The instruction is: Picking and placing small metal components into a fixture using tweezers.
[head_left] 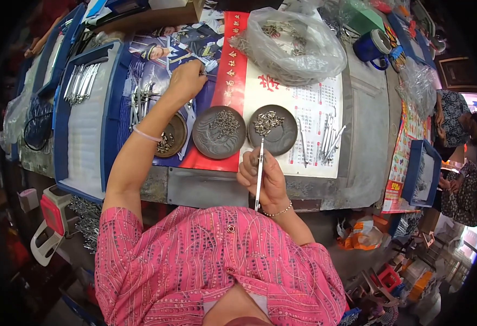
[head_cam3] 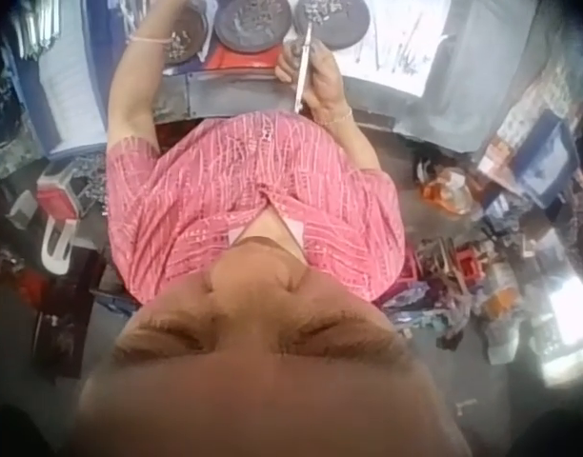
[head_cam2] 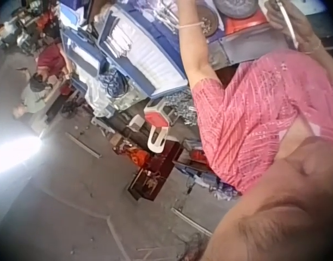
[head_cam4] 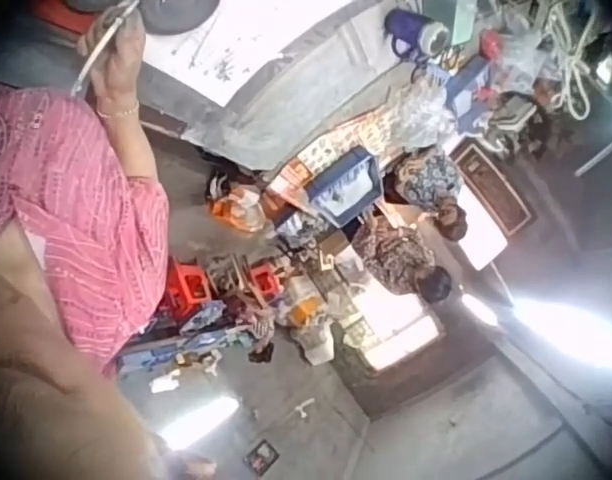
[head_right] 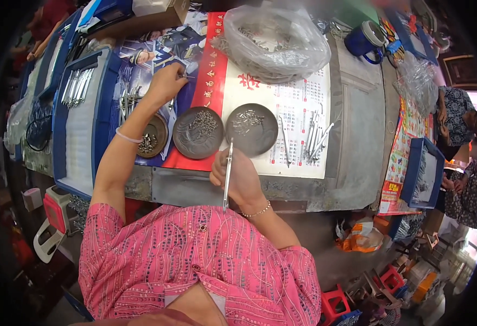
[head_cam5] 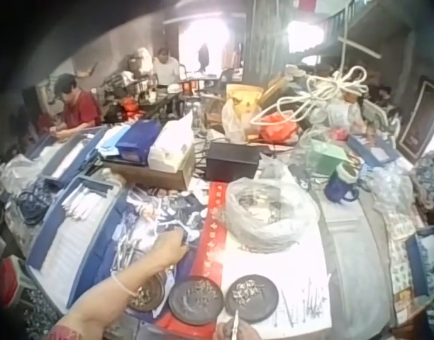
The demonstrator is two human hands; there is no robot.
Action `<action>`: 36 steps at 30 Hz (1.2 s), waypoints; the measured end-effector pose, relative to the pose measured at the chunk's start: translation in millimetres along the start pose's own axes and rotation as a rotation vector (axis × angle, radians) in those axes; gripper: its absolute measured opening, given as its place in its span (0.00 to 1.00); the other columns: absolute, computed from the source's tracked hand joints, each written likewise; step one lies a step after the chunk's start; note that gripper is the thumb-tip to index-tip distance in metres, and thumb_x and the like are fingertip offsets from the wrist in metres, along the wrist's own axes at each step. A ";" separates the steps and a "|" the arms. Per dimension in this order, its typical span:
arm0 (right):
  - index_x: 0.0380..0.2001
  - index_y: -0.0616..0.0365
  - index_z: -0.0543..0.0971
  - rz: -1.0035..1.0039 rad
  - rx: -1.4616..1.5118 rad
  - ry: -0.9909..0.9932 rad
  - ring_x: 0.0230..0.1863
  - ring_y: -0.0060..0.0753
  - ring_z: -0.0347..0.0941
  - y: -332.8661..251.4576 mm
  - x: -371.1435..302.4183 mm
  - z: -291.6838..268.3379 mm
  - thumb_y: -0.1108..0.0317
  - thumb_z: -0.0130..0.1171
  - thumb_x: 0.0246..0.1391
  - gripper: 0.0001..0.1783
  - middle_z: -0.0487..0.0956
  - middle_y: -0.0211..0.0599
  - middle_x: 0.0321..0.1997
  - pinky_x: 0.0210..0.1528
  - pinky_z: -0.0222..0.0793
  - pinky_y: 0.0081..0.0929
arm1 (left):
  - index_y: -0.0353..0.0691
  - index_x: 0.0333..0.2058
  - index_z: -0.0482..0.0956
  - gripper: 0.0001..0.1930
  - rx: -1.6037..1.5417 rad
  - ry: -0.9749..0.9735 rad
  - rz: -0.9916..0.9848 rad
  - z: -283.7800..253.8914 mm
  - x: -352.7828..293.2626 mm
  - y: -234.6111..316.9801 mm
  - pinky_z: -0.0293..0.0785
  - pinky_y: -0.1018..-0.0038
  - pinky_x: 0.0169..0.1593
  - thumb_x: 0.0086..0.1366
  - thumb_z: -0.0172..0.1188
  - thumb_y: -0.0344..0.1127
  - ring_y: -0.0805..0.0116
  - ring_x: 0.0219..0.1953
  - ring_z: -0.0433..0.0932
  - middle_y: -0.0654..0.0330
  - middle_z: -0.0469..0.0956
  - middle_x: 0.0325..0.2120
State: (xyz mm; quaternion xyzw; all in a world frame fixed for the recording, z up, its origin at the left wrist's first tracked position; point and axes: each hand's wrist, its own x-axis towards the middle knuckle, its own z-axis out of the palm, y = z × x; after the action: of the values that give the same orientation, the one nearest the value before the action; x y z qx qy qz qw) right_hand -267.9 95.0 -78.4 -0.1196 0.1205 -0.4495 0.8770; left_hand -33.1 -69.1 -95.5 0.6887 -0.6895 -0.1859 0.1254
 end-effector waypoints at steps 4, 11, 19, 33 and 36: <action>0.29 0.58 0.66 -0.002 -0.002 0.009 0.20 0.19 0.53 -0.8 1.1 3.9 0.58 0.48 0.57 0.14 0.59 0.28 0.22 0.24 0.53 0.19 | 0.36 0.34 0.73 0.13 -0.083 0.171 0.166 -5.2 -9.7 -7.6 0.71 0.70 0.35 0.48 0.61 0.31 0.56 0.30 0.75 0.50 0.74 0.29; 0.29 0.58 0.66 -0.042 -0.106 -0.011 0.20 0.20 0.54 0.0 1.8 9.1 0.56 0.49 0.57 0.15 0.60 0.30 0.22 0.23 0.54 0.20 | 0.34 0.35 0.70 0.11 -0.957 0.031 0.025 -66.1 -88.1 55.5 0.68 0.83 0.32 0.52 0.60 0.26 0.77 0.31 0.71 0.63 0.70 0.28; 0.29 0.59 0.65 -0.036 -0.111 -0.034 0.21 0.22 0.57 9.1 7.6 11.2 0.56 0.50 0.56 0.16 0.61 0.31 0.23 0.23 0.55 0.20 | 0.33 0.41 0.68 0.12 -1.272 -0.230 -0.008 -50.1 -183.7 89.0 0.70 0.82 0.37 0.58 0.56 0.24 0.78 0.32 0.73 0.63 0.72 0.31; 0.32 0.62 0.68 -0.168 -0.393 0.019 0.32 0.23 0.61 14.9 1.8 2.5 0.60 0.49 0.57 0.14 0.66 0.35 0.29 0.35 0.58 0.19 | 0.34 0.32 0.74 0.10 -0.755 0.127 0.283 -28.2 -196.0 97.3 0.70 0.74 0.29 0.49 0.62 0.24 0.64 0.26 0.75 0.55 0.75 0.24; 0.32 0.63 0.68 -0.197 -0.483 0.054 0.33 0.25 0.62 17.1 0.0 -1.1 0.60 0.49 0.57 0.14 0.67 0.36 0.30 0.36 0.58 0.20 | 0.35 0.32 0.75 0.10 -0.616 0.205 0.375 -24.7 -195.8 99.7 0.70 0.74 0.26 0.48 0.63 0.24 0.62 0.24 0.75 0.55 0.75 0.23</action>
State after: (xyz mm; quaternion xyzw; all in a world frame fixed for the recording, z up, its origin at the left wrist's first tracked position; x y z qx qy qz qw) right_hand -255.2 104.6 -85.0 -0.3247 0.2353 -0.4940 0.7715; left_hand -108.6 122.2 -14.3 0.4955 -0.6994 -0.2883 0.4269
